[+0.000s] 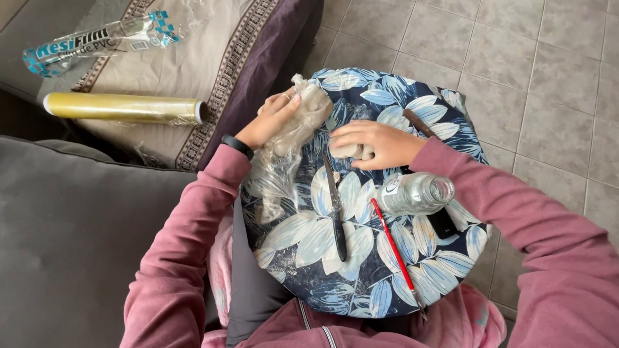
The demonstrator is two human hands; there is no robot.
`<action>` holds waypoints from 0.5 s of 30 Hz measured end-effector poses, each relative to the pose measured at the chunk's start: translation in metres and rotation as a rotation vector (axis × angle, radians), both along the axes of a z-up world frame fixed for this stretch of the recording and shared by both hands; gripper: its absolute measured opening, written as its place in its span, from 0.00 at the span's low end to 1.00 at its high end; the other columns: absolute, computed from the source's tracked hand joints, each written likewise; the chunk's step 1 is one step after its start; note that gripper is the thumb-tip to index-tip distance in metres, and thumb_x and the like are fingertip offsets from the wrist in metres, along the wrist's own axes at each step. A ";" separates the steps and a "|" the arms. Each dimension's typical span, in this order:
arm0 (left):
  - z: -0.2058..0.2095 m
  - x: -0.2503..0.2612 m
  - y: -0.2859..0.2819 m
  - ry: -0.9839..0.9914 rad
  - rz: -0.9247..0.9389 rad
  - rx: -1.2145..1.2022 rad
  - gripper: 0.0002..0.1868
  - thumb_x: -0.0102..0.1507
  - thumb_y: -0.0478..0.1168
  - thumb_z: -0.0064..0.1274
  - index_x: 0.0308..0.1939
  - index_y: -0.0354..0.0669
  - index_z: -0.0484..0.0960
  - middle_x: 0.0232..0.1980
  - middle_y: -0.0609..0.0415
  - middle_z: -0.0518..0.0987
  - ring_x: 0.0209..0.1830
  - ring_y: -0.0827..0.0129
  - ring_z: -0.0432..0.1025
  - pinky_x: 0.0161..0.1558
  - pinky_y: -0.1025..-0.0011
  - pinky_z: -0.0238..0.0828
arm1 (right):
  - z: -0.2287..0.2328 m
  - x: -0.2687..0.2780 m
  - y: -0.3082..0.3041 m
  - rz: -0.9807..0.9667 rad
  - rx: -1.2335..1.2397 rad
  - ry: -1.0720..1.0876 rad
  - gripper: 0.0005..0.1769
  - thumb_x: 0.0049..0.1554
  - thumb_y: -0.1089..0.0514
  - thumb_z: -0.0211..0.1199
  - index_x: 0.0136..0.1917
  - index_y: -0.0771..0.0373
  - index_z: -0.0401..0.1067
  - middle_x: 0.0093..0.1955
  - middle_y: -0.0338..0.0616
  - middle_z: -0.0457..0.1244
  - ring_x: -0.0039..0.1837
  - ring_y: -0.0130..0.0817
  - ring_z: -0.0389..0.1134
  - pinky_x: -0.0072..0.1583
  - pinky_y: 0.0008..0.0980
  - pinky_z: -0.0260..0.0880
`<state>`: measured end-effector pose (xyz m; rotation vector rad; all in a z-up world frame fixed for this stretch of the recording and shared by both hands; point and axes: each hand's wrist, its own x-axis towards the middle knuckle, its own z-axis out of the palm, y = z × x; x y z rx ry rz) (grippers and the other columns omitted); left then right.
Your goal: Unwrapping, kneading, and shaping clay at a table.
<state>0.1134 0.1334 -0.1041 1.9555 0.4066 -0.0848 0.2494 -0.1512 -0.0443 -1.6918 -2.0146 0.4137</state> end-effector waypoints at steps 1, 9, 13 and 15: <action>-0.002 -0.001 0.000 0.004 -0.006 -0.002 0.43 0.66 0.78 0.38 0.78 0.64 0.61 0.81 0.47 0.50 0.83 0.47 0.38 0.80 0.49 0.25 | -0.003 0.002 0.000 -0.006 -0.002 0.004 0.32 0.51 0.56 0.71 0.69 0.55 0.71 0.71 0.49 0.63 0.72 0.51 0.63 0.75 0.55 0.54; 0.051 -0.043 -0.058 -0.649 0.237 0.680 0.31 0.72 0.57 0.52 0.72 0.45 0.68 0.75 0.46 0.68 0.73 0.51 0.59 0.74 0.50 0.39 | 0.024 0.020 -0.017 -0.171 -0.011 0.534 0.25 0.57 0.60 0.62 0.69 0.63 0.70 0.47 0.47 0.66 0.28 0.22 0.56 0.28 0.17 0.58; 0.068 -0.064 -0.100 -0.825 0.075 0.820 0.28 0.73 0.52 0.48 0.73 0.46 0.68 0.74 0.47 0.68 0.74 0.51 0.58 0.74 0.48 0.38 | 0.023 0.017 -0.033 -0.348 0.155 1.172 0.27 0.57 0.59 0.59 0.66 0.73 0.63 0.63 0.65 0.62 0.62 0.50 0.69 0.61 0.60 0.75; 0.078 -0.078 -0.116 -0.691 -0.428 0.783 0.24 0.65 0.44 0.54 0.63 0.40 0.75 0.68 0.46 0.74 0.70 0.54 0.67 0.75 0.49 0.51 | 0.036 0.022 -0.049 -0.430 0.170 1.778 0.28 0.58 0.54 0.57 0.71 0.60 0.67 0.63 0.58 0.63 0.62 0.48 0.67 0.53 0.49 0.74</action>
